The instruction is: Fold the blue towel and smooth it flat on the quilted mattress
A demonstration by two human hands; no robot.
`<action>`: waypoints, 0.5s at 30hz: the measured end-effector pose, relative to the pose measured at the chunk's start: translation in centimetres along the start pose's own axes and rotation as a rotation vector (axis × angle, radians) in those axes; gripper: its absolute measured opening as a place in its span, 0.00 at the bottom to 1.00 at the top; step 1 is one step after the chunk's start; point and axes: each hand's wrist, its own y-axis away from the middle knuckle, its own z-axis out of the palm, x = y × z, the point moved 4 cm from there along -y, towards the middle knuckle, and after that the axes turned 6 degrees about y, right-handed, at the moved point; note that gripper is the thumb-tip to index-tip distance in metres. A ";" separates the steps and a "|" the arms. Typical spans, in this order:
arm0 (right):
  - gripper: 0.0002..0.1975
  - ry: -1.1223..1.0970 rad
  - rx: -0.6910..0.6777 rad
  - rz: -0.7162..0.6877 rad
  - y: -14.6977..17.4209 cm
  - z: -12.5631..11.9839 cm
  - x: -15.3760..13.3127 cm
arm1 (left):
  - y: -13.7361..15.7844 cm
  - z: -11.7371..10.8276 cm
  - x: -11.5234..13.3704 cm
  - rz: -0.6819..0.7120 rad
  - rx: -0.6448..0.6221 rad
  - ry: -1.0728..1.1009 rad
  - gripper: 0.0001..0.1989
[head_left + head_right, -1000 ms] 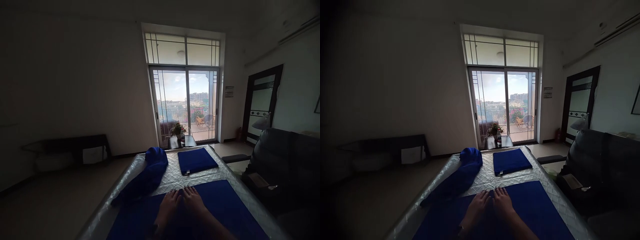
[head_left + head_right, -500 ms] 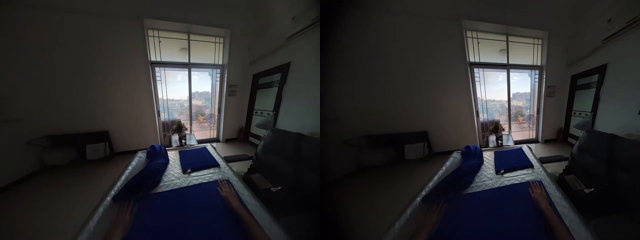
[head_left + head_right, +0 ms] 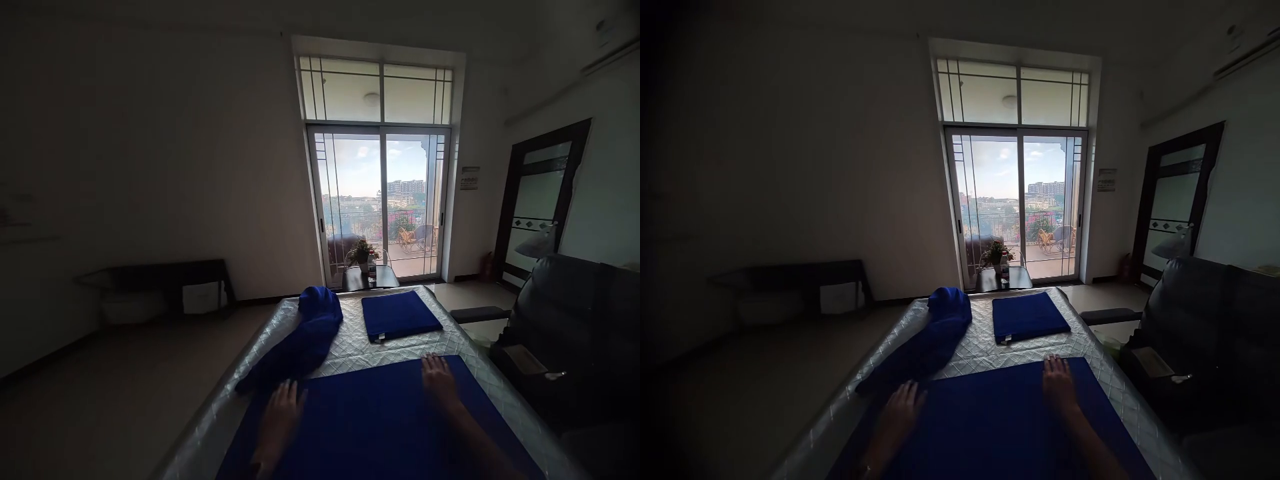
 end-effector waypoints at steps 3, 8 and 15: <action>0.27 -0.221 0.020 -0.266 1.1 -0.6 -8.3 | -0.8 1.7 8.3 0.129 -0.034 0.136 0.25; 0.29 -0.393 -0.097 -0.352 2.6 0.5 -14.7 | -1.4 5.2 15.2 0.273 -0.115 0.287 0.25; 0.28 -0.406 -0.110 -0.322 2.4 1.4 -13.5 | -1.7 5.9 11.6 0.182 -0.122 0.278 0.26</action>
